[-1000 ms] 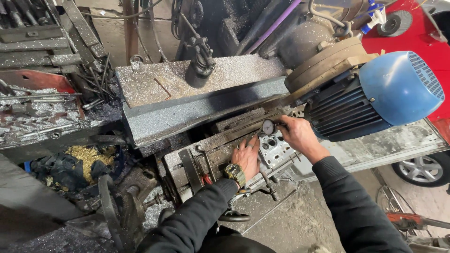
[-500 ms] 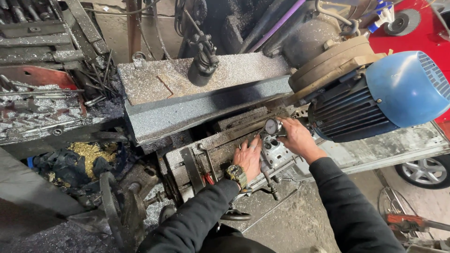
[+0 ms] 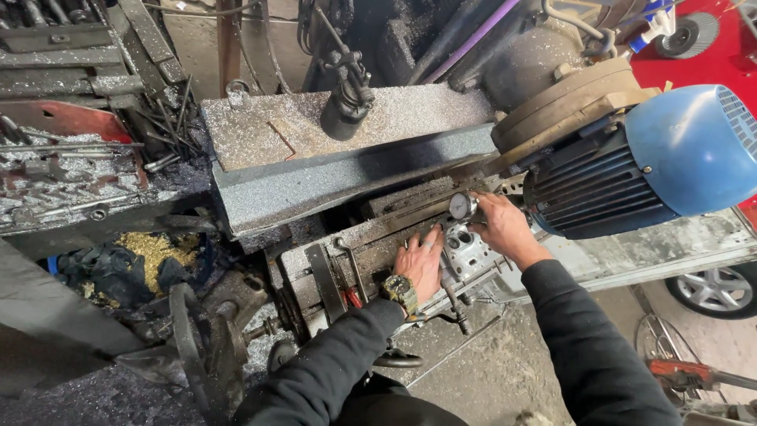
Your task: The person measures and adjusts a cylinder head using a milling machine and hand tools.
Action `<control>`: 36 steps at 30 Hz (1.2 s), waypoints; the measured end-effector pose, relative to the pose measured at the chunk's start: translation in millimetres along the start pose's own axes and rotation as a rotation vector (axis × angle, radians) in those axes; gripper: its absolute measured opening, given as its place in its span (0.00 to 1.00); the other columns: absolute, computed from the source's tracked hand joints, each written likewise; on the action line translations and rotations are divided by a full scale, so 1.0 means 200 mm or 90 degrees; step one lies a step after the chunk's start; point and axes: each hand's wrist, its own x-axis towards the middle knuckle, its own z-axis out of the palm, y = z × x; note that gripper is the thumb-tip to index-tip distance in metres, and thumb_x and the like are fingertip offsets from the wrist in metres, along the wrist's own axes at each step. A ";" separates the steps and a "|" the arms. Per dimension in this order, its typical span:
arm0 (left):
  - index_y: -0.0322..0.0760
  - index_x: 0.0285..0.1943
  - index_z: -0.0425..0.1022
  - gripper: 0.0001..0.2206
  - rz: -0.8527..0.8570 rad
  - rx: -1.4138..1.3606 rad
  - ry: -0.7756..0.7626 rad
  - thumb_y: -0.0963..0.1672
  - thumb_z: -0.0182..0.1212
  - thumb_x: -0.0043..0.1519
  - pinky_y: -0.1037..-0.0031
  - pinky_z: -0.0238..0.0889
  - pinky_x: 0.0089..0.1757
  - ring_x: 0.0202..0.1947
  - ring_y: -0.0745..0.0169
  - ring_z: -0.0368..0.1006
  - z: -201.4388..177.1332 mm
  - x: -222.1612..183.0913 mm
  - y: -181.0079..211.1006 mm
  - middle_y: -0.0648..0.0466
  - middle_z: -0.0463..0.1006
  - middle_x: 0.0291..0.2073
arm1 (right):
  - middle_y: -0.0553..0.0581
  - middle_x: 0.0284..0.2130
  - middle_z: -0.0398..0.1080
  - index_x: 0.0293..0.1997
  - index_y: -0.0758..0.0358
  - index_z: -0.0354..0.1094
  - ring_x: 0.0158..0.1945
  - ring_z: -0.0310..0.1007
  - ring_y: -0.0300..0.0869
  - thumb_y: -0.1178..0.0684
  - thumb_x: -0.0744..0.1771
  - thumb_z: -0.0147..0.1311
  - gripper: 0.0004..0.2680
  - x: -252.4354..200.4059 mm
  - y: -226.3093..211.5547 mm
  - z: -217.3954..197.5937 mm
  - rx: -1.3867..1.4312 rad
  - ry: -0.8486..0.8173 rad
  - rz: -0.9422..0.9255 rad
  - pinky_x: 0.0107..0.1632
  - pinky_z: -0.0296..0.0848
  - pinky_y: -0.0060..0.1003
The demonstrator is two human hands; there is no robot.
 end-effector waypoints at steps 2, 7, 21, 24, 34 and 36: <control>0.30 0.73 0.58 0.35 0.007 -0.003 0.019 0.43 0.64 0.55 0.49 0.62 0.54 0.66 0.35 0.59 0.01 -0.02 0.00 0.47 0.52 0.75 | 0.63 0.55 0.72 0.63 0.64 0.65 0.58 0.70 0.57 0.51 0.58 0.68 0.27 -0.01 0.00 -0.01 -0.003 -0.007 0.004 0.58 0.69 0.47; 0.30 0.73 0.58 0.34 0.008 -0.008 0.017 0.43 0.64 0.56 0.51 0.63 0.54 0.65 0.36 0.60 0.00 -0.02 0.00 0.48 0.52 0.76 | 0.64 0.56 0.71 0.64 0.65 0.64 0.58 0.69 0.58 0.52 0.58 0.68 0.28 -0.02 0.01 0.00 -0.010 -0.010 -0.006 0.59 0.69 0.46; 0.32 0.70 0.62 0.30 0.035 -0.010 0.014 0.42 0.62 0.56 0.49 0.61 0.57 0.67 0.37 0.60 -0.05 0.02 -0.05 0.49 0.57 0.73 | 0.60 0.58 0.70 0.65 0.63 0.63 0.57 0.69 0.55 0.52 0.58 0.68 0.28 -0.05 -0.03 0.00 -0.019 -0.038 0.046 0.60 0.69 0.45; 0.31 0.68 0.67 0.26 0.057 -0.069 0.001 0.41 0.59 0.57 0.59 0.64 0.59 0.60 0.41 0.69 -0.06 0.05 -0.10 0.47 0.63 0.72 | 0.61 0.59 0.70 0.65 0.62 0.64 0.60 0.68 0.56 0.52 0.58 0.68 0.28 -0.06 0.00 0.04 -0.016 -0.008 0.026 0.60 0.69 0.45; 0.33 0.70 0.68 0.23 0.019 -0.286 0.000 0.42 0.55 0.64 0.60 0.62 0.62 0.62 0.40 0.71 0.00 0.06 -0.23 0.42 0.71 0.66 | 0.64 0.64 0.65 0.64 0.64 0.64 0.66 0.64 0.58 0.57 0.59 0.64 0.25 -0.17 -0.09 0.10 0.124 0.103 0.069 0.62 0.67 0.47; 0.29 0.71 0.63 0.28 0.054 -0.229 0.025 0.41 0.57 0.59 0.56 0.57 0.62 0.65 0.35 0.66 0.08 0.05 -0.24 0.40 0.61 0.73 | 0.66 0.65 0.63 0.64 0.67 0.64 0.67 0.62 0.61 0.58 0.59 0.64 0.25 -0.18 -0.09 0.14 0.134 0.156 0.048 0.64 0.66 0.49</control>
